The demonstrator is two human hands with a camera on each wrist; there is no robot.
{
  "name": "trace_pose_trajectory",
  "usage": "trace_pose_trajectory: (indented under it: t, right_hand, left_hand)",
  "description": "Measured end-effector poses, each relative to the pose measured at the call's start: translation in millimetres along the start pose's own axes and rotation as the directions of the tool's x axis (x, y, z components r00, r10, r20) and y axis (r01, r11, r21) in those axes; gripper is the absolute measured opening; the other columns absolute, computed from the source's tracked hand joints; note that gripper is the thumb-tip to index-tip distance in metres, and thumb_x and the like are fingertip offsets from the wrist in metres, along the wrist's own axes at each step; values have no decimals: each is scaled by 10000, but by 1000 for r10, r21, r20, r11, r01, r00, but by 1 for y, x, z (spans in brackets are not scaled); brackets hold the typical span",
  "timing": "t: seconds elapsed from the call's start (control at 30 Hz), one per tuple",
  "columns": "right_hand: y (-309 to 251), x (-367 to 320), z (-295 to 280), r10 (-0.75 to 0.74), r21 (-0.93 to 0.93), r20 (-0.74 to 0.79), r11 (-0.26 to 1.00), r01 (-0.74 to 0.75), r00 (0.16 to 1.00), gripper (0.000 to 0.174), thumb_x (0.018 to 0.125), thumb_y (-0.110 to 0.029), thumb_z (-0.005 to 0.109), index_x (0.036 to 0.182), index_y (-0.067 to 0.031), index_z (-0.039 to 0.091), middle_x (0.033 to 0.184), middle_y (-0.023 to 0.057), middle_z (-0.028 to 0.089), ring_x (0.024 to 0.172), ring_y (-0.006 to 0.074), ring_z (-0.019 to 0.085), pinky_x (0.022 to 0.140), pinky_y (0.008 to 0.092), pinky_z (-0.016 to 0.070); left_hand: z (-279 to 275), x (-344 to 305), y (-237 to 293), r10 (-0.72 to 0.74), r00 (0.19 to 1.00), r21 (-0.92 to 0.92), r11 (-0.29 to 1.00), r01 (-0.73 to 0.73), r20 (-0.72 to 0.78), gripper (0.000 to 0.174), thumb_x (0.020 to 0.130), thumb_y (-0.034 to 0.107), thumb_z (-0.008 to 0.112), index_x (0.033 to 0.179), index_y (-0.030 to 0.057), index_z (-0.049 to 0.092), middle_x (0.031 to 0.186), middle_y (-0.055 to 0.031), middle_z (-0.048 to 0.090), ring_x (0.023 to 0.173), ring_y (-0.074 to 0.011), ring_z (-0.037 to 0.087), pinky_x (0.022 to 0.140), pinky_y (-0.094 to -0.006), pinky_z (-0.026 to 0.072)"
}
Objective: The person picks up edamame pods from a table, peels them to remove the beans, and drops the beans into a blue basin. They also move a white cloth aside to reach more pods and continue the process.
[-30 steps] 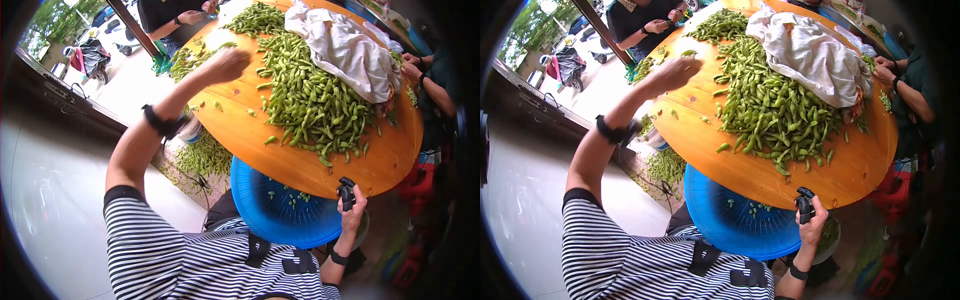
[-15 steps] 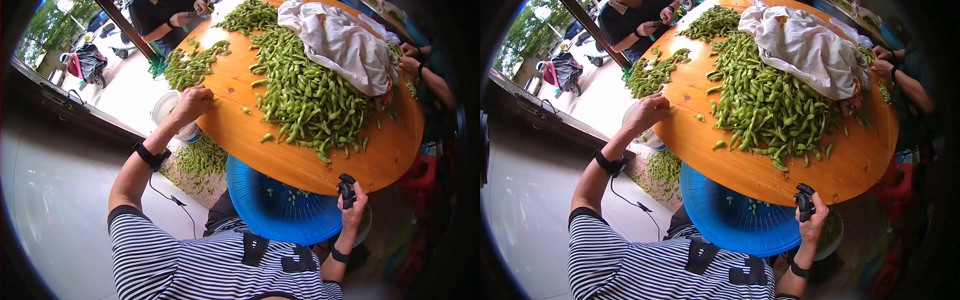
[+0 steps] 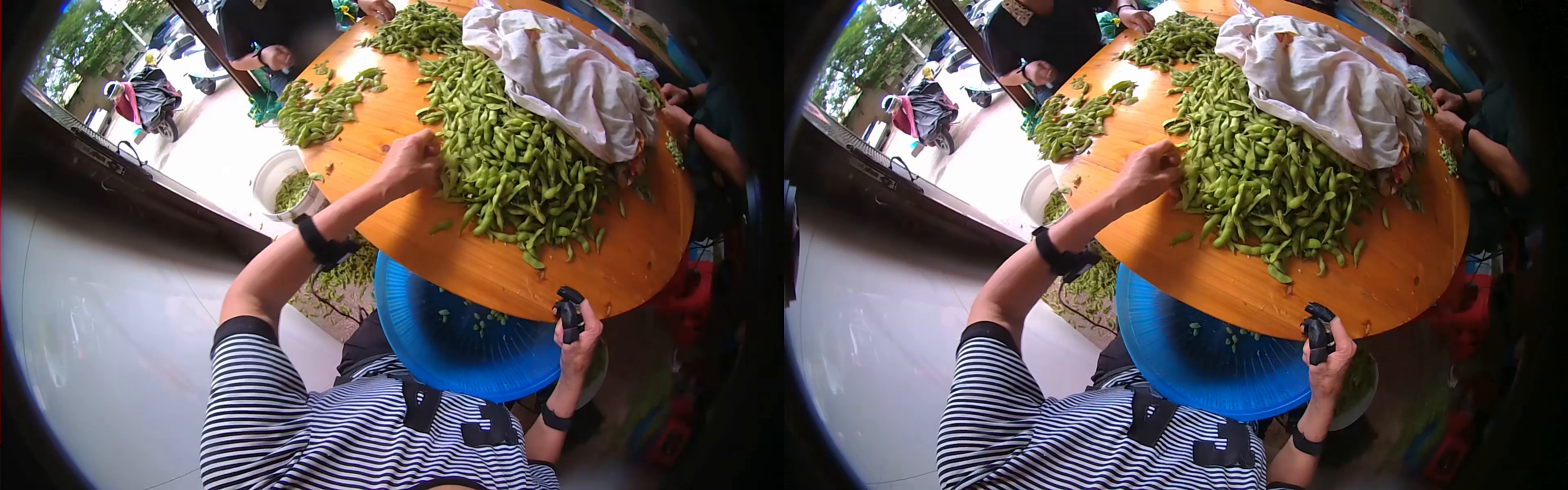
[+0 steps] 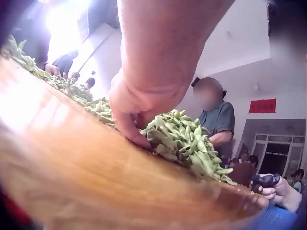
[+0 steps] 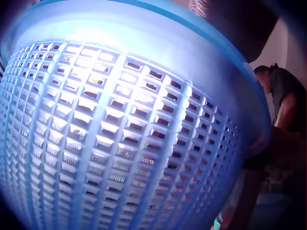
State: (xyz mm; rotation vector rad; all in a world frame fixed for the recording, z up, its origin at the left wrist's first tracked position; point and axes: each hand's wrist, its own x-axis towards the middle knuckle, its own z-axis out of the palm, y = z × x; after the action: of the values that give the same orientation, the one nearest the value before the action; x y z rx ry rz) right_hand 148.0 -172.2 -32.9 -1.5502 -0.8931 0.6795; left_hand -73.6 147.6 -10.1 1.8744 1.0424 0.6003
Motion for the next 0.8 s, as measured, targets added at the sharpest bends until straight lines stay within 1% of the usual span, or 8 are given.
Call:
trace_pose_trajectory:
  t: [0.13, 0.2, 0.27, 0.37, 0.4, 0.47, 0.67, 0.8]
  right_hand:
    - [-1, 0, -3, 28, 42, 18, 999, -28, 999, 231, 896, -159, 554, 1005, 24, 642, 651, -38, 535, 488, -6, 419, 436, 159, 296]
    - [4, 0, -5, 23, 34, 43, 999, -25, 999, 223, 900, -155, 548, 1000, 23, 639, 654, -36, 538, 494, -2, 426, 437, 161, 302]
    - [7, 1, -4, -40, -105, 0, 994, 40, 999, 205, 900, -136, 533, 989, 23, 626, 667, -27, 555, 514, 10, 444, 444, 167, 320]
    - [-6, 1, -2, 26, -170, 26, 985, -21, 999, 169, 892, -121, 528, 950, 21, 599, 700, -5, 582, 530, 24, 466, 452, 176, 351]
    - [-12, 0, 2, 28, -169, 18, 985, -25, 999, 169, 892, -121, 528, 950, 21, 599, 700, -5, 582, 530, 24, 466, 452, 176, 351]
    - [-29, -5, 15, 49, 11, 28, 999, -49, 998, 140, 880, -111, 526, 903, 18, 574, 732, 10, 595, 525, 30, 474, 455, 186, 376]
    - [-56, -21, 32, -8, -202, 116, 979, 31, 993, 210, 860, -150, 556, 969, 25, 591, 698, 5, 545, 507, 50, 476, 465, 194, 378]
    - [-52, -32, 27, 177, 223, 254, 946, -236, 951, 368, 882, -306, 623, 985, 43, 575, 612, -22, 485, 502, 38, 435, 456, 196, 335]
  left_hand:
    - [3, 3, -5, 204, 977, 300, 937, -177, -60, 161, 798, 41, 629, 937, 18, 553, 791, -137, 640, 704, -257, 665, 627, -384, 500]
    - [-8, -9, -2, 428, 898, 652, 711, -263, -104, 164, 797, 22, 634, 942, 21, 557, 789, -146, 649, 639, -278, 650, 600, -408, 493]
    - [-20, -23, 4, 440, 891, 608, 740, -289, -111, 154, 819, 33, 643, 948, 24, 557, 756, -135, 639, 612, -240, 638, 554, -386, 478]
    - [-22, -51, 26, 99, 994, 129, 988, -91, -55, 98, 865, 17, 618, 961, 21, 601, 735, -62, 639, 633, -96, 612, 547, -249, 491]
    - [-19, -62, 28, 124, 989, -239, 966, -101, 81, 142, 869, -24, 587, 999, 13, 631, 785, -41, 661, 678, -87, 631, 573, -234, 515]
    - [5, -85, 38, 123, 965, -571, 820, 34, 234, 199, 887, -55, 556, 1059, 3, 638, 847, -51, 678, 740, -112, 652, 613, -242, 535]
    - [83, -137, 68, 152, 873, -656, 722, 223, 464, 167, 924, 0, 583, 1083, -25, 627, 890, -50, 671, 803, -105, 655, 708, -252, 562]
    - [104, -146, 76, 162, 862, -605, 773, 191, 480, 72, 911, -7, 600, 980, -17, 619, 888, -45, 657, 791, -93, 642, 676, -231, 543]
